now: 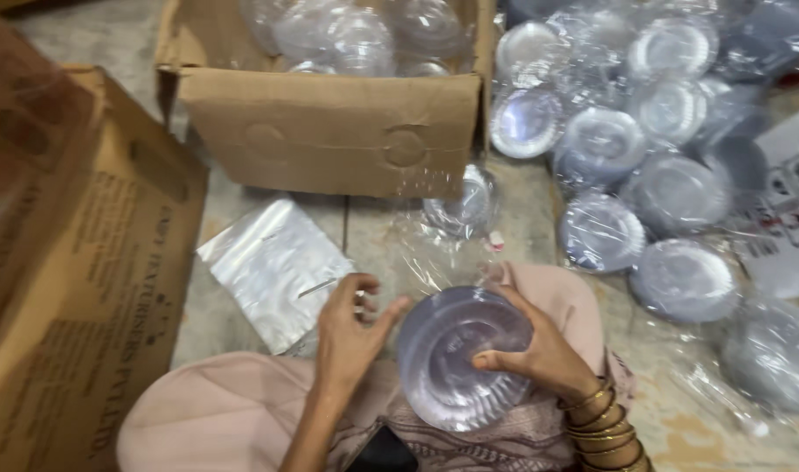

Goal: The person sits on the floor and unpacks clear plastic plates from cardboard boxes. They remove individual plates from plastic wrapping, inspect them, and place them on the floor. The person handles multiple plates one at a time, occasionally stacking them.

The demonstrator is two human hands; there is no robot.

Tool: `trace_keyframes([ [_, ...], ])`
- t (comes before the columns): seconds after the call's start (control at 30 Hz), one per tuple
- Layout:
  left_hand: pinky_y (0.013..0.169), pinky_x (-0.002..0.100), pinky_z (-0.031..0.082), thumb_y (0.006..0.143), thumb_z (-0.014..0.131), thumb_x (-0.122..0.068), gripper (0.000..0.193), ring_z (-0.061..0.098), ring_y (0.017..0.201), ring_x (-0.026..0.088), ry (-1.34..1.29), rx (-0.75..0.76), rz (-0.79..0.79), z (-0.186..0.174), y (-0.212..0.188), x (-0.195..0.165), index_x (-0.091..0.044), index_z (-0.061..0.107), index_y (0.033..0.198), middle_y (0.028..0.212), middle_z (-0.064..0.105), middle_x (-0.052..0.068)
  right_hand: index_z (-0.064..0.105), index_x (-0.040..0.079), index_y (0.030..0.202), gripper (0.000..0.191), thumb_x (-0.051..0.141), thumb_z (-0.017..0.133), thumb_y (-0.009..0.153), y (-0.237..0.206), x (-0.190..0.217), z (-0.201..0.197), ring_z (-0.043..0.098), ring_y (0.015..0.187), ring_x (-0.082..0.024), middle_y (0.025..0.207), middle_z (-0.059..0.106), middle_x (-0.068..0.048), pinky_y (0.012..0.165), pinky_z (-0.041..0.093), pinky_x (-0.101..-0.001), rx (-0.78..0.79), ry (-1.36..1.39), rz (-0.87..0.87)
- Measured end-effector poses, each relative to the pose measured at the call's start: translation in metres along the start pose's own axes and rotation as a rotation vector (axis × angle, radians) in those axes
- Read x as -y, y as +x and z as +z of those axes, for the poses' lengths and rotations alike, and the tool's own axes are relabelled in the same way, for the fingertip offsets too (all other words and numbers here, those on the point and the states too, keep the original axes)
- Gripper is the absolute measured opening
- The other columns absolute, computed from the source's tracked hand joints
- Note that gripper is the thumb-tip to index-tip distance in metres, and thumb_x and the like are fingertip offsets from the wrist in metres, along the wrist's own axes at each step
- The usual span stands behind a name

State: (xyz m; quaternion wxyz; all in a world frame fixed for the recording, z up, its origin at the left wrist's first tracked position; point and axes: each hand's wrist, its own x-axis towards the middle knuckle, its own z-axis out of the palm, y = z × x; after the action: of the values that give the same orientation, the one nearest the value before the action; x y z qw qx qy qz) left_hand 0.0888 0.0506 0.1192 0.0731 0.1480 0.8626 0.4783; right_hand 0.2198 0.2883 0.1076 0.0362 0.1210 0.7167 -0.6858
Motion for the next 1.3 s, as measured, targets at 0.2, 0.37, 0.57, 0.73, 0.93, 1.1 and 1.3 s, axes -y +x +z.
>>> trace_keyframes([
  [0.2, 0.072, 0.033, 0.057, 0.081, 0.082, -0.029, 0.039, 0.068, 0.090, 0.017, -0.348, 0.058, -0.041, 0.020, 0.004, 0.006, -0.004, 0.067, 0.106, 0.099, 0.071, 0.009, 0.053, 0.007, 0.145, 0.096, 0.039, 0.091, 0.063, 0.005, 0.007, 0.003, 0.070, 0.114, -0.022, 0.126, 0.071, -0.010, 0.102, 0.055, -0.0371, 0.089, -0.408, -0.014],
  [0.37, 0.070, 0.039, 0.057, 0.078, 0.086, -0.010, 0.050, 0.071, 0.093, 0.024, -0.130, 0.013, -0.112, 0.035, 0.009, 0.022, 0.004, 0.056, 0.115, 0.108, 0.069, 0.015, 0.057, 0.011, 0.147, 0.094, 0.052, 0.086, 0.068, -0.012, 0.005, 0.003, 0.075, 0.106, -0.023, 0.119, 0.076, -0.010, 0.098, 0.057, -0.0365, 0.133, -0.482, -0.077],
  [0.57, 0.094, 0.034, 0.061, 0.102, 0.051, 0.012, 0.018, 0.073, 0.101, 0.022, -0.584, -0.010, 0.139, 0.046, 0.015, 0.086, 0.004, 0.060, 0.115, 0.107, 0.071, 0.016, 0.056, 0.010, 0.148, 0.098, 0.059, 0.084, 0.068, -0.006, -0.006, 0.003, 0.073, 0.114, -0.026, 0.126, 0.074, -0.012, 0.107, 0.054, -0.0401, 0.102, -0.315, -0.043],
  [0.73, 0.082, 0.031, 0.057, 0.095, 0.046, 0.014, 0.028, 0.070, 0.091, 0.019, -0.907, -0.006, -0.117, 0.060, 0.010, 0.108, 0.003, 0.059, 0.117, 0.103, 0.069, 0.016, 0.057, 0.006, 0.143, 0.093, 0.057, 0.085, 0.071, -0.002, -0.010, 0.005, 0.068, 0.124, -0.027, 0.131, 0.071, -0.012, 0.110, 0.051, -0.0415, -0.026, -0.187, -0.037],
  [0.93, 0.084, 0.028, 0.056, 0.104, 0.060, 0.000, 0.012, 0.068, 0.093, 0.016, -0.821, -0.063, 0.025, 0.068, -0.009, 0.089, 0.002, 0.057, 0.116, 0.099, 0.067, 0.013, 0.055, 0.004, 0.142, 0.083, 0.047, 0.085, 0.077, -0.001, -0.005, 0.007, 0.066, 0.125, -0.026, 0.126, 0.071, -0.013, 0.113, 0.050, -0.0407, -0.045, 0.117, -0.010],
  [1.1, 0.080, 0.027, 0.056, 0.099, 0.072, -0.006, 0.014, 0.067, 0.090, 0.020, -0.171, -0.254, 0.351, 0.055, -0.021, 0.075, 0.002, 0.066, 0.108, 0.105, 0.064, 0.017, 0.053, 0.003, 0.144, 0.084, 0.044, 0.085, 0.078, -0.004, -0.001, 0.006, 0.064, 0.126, -0.026, 0.127, 0.070, -0.013, 0.113, 0.048, -0.0414, -0.072, 0.165, -0.009],
  [1.3, 0.090, 0.034, 0.049, 0.083, 0.072, -0.002, 0.016, 0.064, 0.096, 0.024, -0.084, -0.225, 0.618, 0.029, -0.012, 0.042, -0.001, 0.069, 0.099, 0.100, 0.065, 0.014, 0.051, 0.004, 0.146, 0.088, 0.049, 0.082, 0.077, 0.001, -0.005, 0.005, 0.065, 0.128, -0.026, 0.132, 0.068, -0.015, 0.113, 0.050, -0.0447, -0.089, 0.132, -0.005],
])
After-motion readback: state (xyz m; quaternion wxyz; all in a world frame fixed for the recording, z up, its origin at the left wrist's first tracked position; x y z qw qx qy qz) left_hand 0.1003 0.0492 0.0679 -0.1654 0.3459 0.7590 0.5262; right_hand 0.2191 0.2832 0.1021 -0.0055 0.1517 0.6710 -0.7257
